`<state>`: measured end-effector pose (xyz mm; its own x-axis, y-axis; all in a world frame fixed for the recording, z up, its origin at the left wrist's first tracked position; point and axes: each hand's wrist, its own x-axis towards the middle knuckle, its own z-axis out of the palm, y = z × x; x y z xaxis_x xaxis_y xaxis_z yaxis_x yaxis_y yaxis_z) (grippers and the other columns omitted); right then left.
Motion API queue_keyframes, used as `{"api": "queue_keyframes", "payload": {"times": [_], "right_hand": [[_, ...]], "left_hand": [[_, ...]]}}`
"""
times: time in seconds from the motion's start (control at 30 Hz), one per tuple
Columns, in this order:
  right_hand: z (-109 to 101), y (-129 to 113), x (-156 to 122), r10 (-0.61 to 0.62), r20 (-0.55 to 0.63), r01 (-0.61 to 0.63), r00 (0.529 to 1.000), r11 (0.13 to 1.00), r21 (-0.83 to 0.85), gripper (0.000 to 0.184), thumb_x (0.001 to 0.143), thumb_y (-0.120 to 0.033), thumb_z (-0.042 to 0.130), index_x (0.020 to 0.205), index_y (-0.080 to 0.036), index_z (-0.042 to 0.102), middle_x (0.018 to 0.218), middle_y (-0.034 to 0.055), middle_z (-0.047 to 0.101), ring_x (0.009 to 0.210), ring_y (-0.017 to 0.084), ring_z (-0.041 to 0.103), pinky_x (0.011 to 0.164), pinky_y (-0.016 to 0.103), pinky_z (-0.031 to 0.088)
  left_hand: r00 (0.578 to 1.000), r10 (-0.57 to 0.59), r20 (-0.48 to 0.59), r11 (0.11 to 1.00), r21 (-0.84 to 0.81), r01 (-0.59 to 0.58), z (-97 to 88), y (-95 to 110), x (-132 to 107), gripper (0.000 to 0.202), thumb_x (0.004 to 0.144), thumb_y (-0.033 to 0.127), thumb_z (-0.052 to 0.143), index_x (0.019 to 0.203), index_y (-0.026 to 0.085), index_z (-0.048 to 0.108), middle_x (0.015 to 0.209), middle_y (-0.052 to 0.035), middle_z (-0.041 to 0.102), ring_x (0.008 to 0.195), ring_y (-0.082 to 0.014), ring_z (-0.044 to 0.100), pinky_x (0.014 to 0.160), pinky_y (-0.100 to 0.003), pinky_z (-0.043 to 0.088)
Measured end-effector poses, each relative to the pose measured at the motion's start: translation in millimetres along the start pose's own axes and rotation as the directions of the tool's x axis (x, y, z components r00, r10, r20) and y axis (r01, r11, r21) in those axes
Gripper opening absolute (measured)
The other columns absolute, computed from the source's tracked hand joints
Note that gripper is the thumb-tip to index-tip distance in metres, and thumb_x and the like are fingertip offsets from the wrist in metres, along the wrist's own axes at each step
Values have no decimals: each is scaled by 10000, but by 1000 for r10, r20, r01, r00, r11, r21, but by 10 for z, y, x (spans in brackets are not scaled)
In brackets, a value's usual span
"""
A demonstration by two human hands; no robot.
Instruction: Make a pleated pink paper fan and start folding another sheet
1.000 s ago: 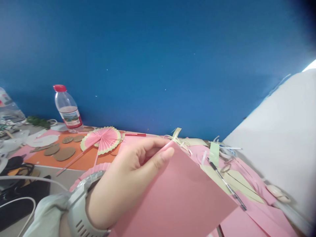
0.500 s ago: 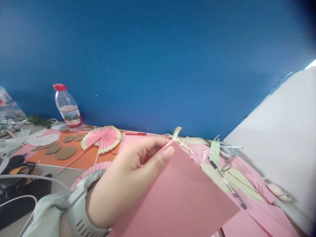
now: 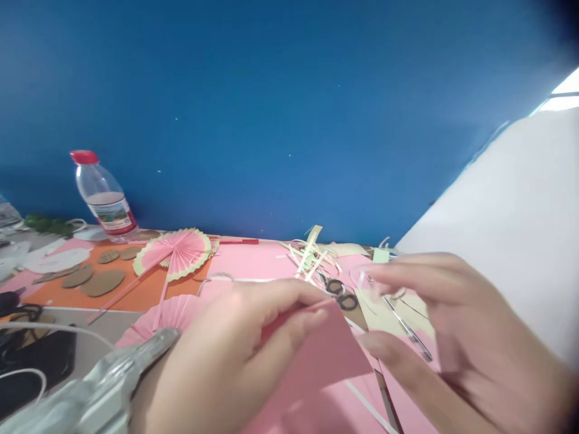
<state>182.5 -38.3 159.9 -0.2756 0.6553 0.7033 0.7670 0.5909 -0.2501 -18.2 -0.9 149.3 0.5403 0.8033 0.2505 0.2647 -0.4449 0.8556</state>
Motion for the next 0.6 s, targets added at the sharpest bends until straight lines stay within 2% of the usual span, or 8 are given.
{"api": "queue_keyframes", "payload": {"times": [0.1,0.17,0.3,0.47,0.6], "right_hand": [[-8,-67,37,0,65,-2,998,999,40,130,897,-249,554,1011,-294,597,931,17,600,924,161,587,772,271,522],[8,-72,49,7,75,-14,997,996,90,125,883,-199,576,959,-289,618,884,-7,604,857,133,599,737,243,516],[17,-56,54,67,121,-88,990,980,178,124,852,-162,625,917,-266,637,856,-8,623,812,131,609,708,234,511],[6,-49,58,156,233,-219,960,937,274,75,871,-197,623,900,-266,618,859,-19,636,825,116,602,677,198,496],[16,-55,46,164,266,-241,950,927,287,80,886,-190,600,910,-266,600,859,-37,632,813,97,595,686,192,487]], "left_hand": [[995,19,101,999,44,-23,46,14,-30,186,950,304,464,954,304,649,902,86,708,852,-87,655,722,-137,495],[994,8,107,997,78,-16,58,11,-27,201,950,315,454,950,291,654,887,72,710,820,-91,662,686,-137,504],[999,29,18,983,179,-31,74,-5,-13,195,932,326,481,888,283,667,802,66,714,717,-85,673,606,-124,489],[985,168,-40,946,288,-150,99,4,-35,144,914,291,519,864,302,654,707,89,708,644,-77,678,527,-120,454],[957,275,-95,893,395,-218,126,-12,-56,95,891,239,553,880,289,633,736,86,722,607,-78,663,541,-145,443]]}}
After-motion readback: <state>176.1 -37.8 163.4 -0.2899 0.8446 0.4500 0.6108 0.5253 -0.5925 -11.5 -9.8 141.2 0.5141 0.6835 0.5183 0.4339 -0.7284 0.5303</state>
